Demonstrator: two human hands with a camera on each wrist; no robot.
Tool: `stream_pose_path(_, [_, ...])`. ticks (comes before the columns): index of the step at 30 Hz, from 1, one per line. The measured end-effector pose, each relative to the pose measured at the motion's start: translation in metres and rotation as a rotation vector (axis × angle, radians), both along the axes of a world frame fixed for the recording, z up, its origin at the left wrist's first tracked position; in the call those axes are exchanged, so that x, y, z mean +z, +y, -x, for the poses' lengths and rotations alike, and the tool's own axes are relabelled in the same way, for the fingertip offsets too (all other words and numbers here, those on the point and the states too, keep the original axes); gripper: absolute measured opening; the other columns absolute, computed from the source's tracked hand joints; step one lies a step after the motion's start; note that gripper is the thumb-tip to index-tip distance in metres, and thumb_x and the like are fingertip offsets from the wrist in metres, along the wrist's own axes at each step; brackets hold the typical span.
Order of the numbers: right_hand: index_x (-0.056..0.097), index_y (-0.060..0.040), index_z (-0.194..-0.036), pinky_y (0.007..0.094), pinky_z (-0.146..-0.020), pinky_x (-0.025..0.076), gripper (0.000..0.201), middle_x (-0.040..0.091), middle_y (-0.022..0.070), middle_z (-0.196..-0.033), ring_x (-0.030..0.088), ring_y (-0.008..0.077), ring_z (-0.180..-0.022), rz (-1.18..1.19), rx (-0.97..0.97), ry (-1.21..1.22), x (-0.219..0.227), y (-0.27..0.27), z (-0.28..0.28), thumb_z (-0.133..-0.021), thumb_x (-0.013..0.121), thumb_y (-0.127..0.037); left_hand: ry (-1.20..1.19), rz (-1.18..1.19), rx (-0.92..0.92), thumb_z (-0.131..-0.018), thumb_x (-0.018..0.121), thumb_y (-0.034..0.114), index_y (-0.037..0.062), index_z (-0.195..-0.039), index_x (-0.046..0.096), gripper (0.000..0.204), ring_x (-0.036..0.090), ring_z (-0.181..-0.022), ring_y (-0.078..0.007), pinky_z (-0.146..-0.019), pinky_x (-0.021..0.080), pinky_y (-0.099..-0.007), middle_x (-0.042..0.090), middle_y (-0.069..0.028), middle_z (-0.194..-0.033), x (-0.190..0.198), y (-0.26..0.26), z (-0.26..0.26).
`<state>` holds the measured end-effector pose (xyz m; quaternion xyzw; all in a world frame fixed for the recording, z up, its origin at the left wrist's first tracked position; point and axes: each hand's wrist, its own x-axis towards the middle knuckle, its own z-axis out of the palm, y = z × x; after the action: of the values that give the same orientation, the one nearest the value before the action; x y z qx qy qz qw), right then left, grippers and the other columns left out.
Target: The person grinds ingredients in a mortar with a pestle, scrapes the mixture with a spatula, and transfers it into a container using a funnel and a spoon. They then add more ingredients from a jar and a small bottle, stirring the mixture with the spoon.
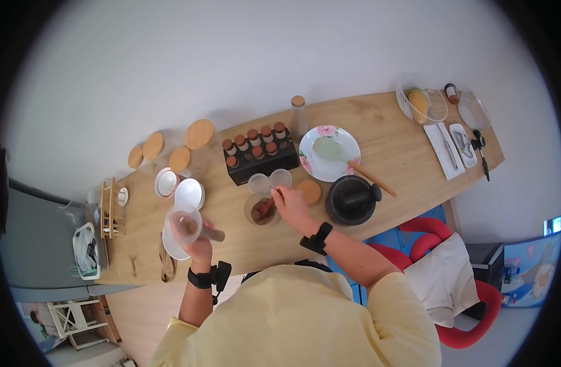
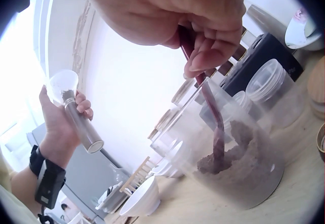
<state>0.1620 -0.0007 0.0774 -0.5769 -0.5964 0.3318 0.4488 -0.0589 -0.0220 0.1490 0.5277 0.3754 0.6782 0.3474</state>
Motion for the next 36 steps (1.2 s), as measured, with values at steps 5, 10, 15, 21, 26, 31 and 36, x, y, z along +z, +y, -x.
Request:
stream_pose_path(5, [0.058,0.0017,-0.085,0.0395,-0.055,0.043,0.021,0.058,0.0199,-0.066,0.058,0.0365,-0.062,0.042,0.006,0.021,-0.002,-0.003,-0.001,-0.089,0.051,-0.018,-0.130,0.115,-0.031,-0.073,0.045,0.072,0.0065,-0.101,0.041,0.071,0.049,-0.051,-0.0187,-0.044,0.042,-0.0299,0.048,-0.0088,-0.064,-0.001,0.004,0.003])
stream_pose_path(10, [0.058,0.0023,-0.088,0.0345,-0.052,0.044,0.024,0.058,0.0151,-0.062,0.059,0.0265,-0.054,0.133,-0.031,0.115,0.005,0.001,-0.003,-0.090,0.051,-0.020,-0.105,0.137,-0.005,-0.073,0.046,0.072,0.0082,-0.104,0.040,0.071,0.050,-0.052,-0.0189,-0.044,0.043,-0.0300,0.048,-0.0089,-0.064,-0.007,0.009,0.011])
stream_pose_path(15, [0.058,0.0014,-0.091,0.0285,-0.049,0.044,0.024,0.059,0.0088,-0.059,0.057,0.0163,-0.050,0.177,-0.040,0.192,0.002,-0.002,-0.005,-0.092,0.050,-0.021,-0.144,0.130,-0.006,-0.069,0.050,0.074,0.0086,-0.105,0.039,0.076,0.050,-0.052,-0.0188,-0.045,0.043,-0.0302,0.049,-0.0086,-0.066,-0.009,0.012,0.010])
stream_pose_path(21, [0.058,0.0006,-0.087,0.0211,-0.045,0.040,0.023,0.055,0.0025,-0.061,0.051,0.0066,-0.048,0.178,-0.059,0.256,0.002,-0.001,-0.015,-0.093,0.047,-0.018,0.012,0.154,-0.036,-0.068,0.050,0.076,0.0100,-0.106,0.039,0.077,0.049,-0.053,-0.0185,-0.045,0.042,-0.0302,0.048,-0.0078,-0.067,-0.025,0.008,0.012])
stream_pose_path(26, [0.059,0.0011,-0.089,0.0224,-0.046,0.042,0.023,0.057,0.0040,-0.061,0.052,0.0086,-0.047,0.221,-0.056,0.356,-0.001,0.001,-0.027,-0.093,0.048,-0.019,-0.182,0.235,-0.139,-0.068,0.061,0.068,0.0051,-0.111,0.038,0.079,0.053,-0.059,-0.0180,-0.047,0.045,-0.0300,0.050,-0.0088,-0.081,-0.046,0.015,0.023])
stream_pose_path(31, [0.059,0.0004,-0.088,0.0210,-0.046,0.041,0.023,0.056,0.0025,-0.061,0.050,0.0070,-0.048,0.251,-0.073,0.490,0.003,-0.002,-0.039,-0.094,0.047,-0.018,-0.058,0.219,-0.101,-0.069,0.064,0.064,0.0028,-0.117,0.039,0.081,0.054,-0.060,-0.0179,-0.050,0.045,-0.0300,0.052,-0.0101,-0.086,-0.061,0.013,0.025])
stream_pose_path(36, [0.058,-0.0002,-0.087,0.0201,-0.046,0.041,0.025,0.056,0.0015,-0.064,0.049,0.0064,-0.049,0.234,-0.109,0.609,0.005,-0.007,-0.051,-0.095,0.045,-0.020,0.165,0.256,-0.145,-0.068,0.066,0.062,-0.0006,-0.108,0.048,0.076,0.056,-0.069,-0.0151,-0.060,0.046,-0.0272,0.057,-0.0082,-0.087,-0.090,0.007,0.032])
